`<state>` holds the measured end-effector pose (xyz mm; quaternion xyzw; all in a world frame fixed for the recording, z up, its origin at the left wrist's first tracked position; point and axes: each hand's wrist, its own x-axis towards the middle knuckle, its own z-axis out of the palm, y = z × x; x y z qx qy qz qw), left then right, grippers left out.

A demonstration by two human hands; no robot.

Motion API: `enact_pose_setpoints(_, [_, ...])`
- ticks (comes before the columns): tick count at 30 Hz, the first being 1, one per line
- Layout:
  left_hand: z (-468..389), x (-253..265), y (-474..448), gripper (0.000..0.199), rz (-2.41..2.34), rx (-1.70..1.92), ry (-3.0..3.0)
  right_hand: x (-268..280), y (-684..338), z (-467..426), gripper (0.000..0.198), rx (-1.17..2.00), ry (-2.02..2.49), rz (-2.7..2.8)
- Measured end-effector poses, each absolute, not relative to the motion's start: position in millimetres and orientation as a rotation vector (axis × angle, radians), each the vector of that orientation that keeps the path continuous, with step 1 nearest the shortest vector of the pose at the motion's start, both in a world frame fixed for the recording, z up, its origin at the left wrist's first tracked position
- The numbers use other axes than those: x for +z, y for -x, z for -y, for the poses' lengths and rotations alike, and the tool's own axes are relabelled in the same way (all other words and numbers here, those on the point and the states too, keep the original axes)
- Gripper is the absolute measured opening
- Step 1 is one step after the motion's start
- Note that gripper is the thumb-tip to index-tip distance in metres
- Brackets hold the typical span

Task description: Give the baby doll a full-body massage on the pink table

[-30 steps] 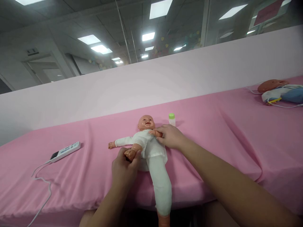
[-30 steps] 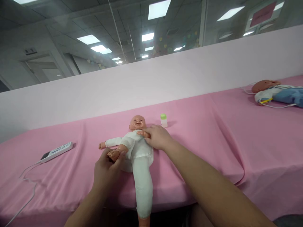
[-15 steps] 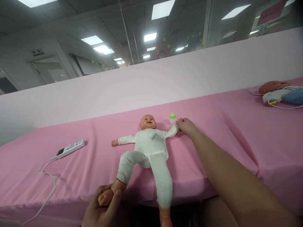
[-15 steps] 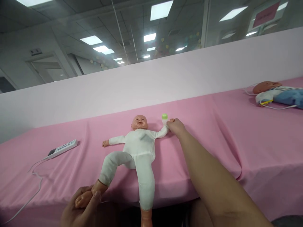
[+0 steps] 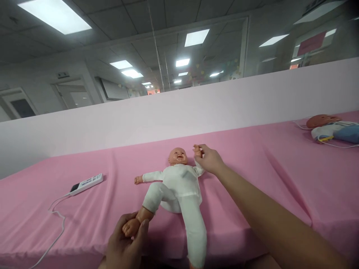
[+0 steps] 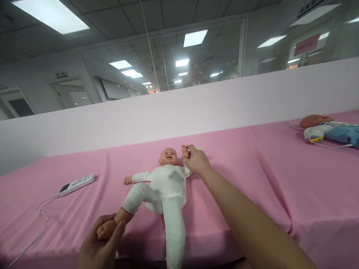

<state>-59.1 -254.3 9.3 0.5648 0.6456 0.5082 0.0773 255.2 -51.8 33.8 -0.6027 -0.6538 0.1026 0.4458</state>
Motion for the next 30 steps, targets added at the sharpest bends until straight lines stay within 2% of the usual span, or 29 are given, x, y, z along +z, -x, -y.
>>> enact_pose_setpoints(4, [223,27,41,0.032,-1.806,1.577,-1.666,45,-226,59,0.028,0.136,1.284,2.037])
enact_pose_setpoints(7, [202,27,32,0.034,-1.737,1.562,-1.668,37,-216,65,0.032,-0.023,1.066,2.280])
enact_pose_setpoints(9, [193,22,29,0.038,-1.705,1.520,-1.669,30,-213,70,0.034,-0.041,0.917,2.341])
enact_pose_setpoints(13, [184,12,25,0.038,-1.741,1.422,-1.663,23,-210,77,0.014,-0.026,0.888,2.357])
enact_pose_setpoints(15, [183,10,24,0.039,-1.788,1.385,-1.652,24,-209,77,0.011,-0.021,0.945,2.357])
enact_pose_setpoints(19, [184,7,27,0.040,-1.872,1.396,-1.643,23,-210,71,0.014,0.009,1.000,2.338])
enact_pose_setpoints(25, [210,-4,57,0.047,-2.006,1.507,-1.595,20,-251,49,0.046,0.234,1.234,1.716])
enact_pose_setpoints(30, [248,-13,82,0.044,-2.081,1.542,-1.589,20,-306,25,0.044,0.437,1.397,1.295])
